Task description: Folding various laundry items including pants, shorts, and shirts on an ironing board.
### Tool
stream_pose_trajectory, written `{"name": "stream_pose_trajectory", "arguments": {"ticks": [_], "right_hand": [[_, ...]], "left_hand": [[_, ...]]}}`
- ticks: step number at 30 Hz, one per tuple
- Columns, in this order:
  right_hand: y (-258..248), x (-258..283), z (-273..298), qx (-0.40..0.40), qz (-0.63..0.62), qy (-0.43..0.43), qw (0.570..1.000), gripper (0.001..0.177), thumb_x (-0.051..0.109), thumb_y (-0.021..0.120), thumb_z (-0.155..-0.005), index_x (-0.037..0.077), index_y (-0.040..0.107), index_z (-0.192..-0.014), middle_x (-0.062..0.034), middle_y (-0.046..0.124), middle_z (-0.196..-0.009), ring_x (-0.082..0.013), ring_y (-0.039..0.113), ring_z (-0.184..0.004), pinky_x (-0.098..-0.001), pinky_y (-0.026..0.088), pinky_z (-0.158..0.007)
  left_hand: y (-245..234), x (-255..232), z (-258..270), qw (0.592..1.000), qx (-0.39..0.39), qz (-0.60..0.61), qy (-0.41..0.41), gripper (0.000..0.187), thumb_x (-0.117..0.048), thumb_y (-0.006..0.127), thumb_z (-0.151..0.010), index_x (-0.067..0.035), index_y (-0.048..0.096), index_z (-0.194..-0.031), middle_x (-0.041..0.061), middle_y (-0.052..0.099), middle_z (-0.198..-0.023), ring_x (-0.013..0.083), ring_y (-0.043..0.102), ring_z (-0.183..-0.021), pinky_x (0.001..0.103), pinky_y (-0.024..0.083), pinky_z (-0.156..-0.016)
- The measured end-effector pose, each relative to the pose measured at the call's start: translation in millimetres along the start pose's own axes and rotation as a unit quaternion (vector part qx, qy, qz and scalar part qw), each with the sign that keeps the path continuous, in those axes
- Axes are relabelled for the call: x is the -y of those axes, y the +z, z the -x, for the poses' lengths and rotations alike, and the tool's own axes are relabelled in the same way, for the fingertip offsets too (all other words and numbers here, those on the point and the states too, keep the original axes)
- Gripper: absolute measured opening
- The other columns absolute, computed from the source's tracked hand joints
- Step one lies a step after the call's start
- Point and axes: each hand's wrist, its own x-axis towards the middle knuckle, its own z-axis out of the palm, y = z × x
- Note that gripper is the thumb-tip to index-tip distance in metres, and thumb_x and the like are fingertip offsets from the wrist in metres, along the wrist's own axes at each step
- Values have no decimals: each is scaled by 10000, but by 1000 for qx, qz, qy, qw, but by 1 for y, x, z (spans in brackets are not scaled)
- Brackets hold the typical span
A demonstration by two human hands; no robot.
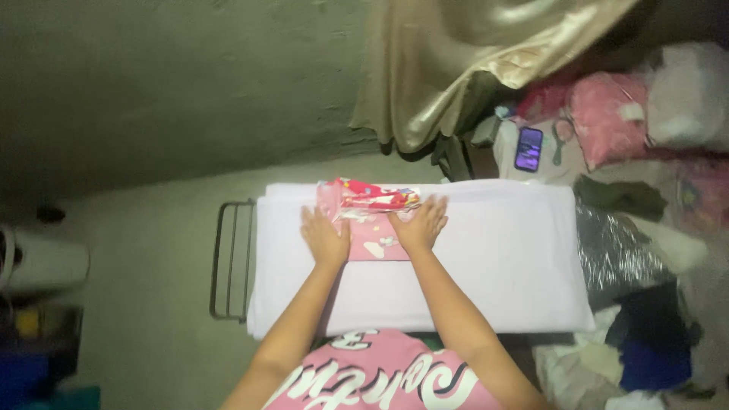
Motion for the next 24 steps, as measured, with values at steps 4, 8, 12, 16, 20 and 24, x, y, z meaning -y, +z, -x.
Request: {"name": "stream_pose_trajectory", "arguments": {"ticks": [4,8,12,16,20,24], "right_hand": [[1,-18,-7,102,20,104,989,934,551,878,-694,66,524,-1410,-243,101,-1657,-422,98,-1549,-610,119,-1250],[-35,-24,4,210,-125,159,957,577,328,795,-784,97,632,-1286,-212,406,-1566,-351,428,-1396,-436,387,-1136],[-95,-39,38,203,-367,127,899,511,198,784,-855,3,598,-1290,-175,703,-1225,-235,656,-1130,-368,528,-974],[-144,-76,83,188,-373,186,889,548,132,775,-834,-11,565,-1320,-146,691,-1200,-218,664,-1100,-371,538,-968],[-183,-141,143,164,-627,306,698,649,53,709,-856,21,476,-1461,-116,634,-1314,-210,624,-1181,-362,511,-1028],[-248,-202,200,112,-596,366,706,699,64,684,-863,87,440,-1518,-85,617,-1394,-194,607,-1241,-345,500,-1030]], "left_hand": [[8,27,-4,994,60,-95,5,724,-427,709,-892,76,492,-1365,387,233,-1578,528,230,-1479,593,167,-1190],[-4,38,-2,959,156,203,-121,612,-243,718,-893,28,469,-1382,216,504,-1430,347,540,-1299,461,496,-1032],[-38,-4,21,793,266,505,-214,629,-1,608,-898,23,371,-1480,177,595,-1329,286,648,-1159,406,588,-939],[-42,-50,56,713,362,541,-262,612,-14,556,-955,-19,380,-1541,146,610,-1350,254,662,-1155,405,580,-939],[-21,-99,97,725,458,442,-263,858,76,570,-822,-130,294,-1608,162,589,-1377,282,635,-1157,430,550,-901],[11,-164,148,701,545,411,-206,1009,142,578,-764,-139,163,-1640,172,456,-1566,281,533,-1350,369,475,-1041]]}}
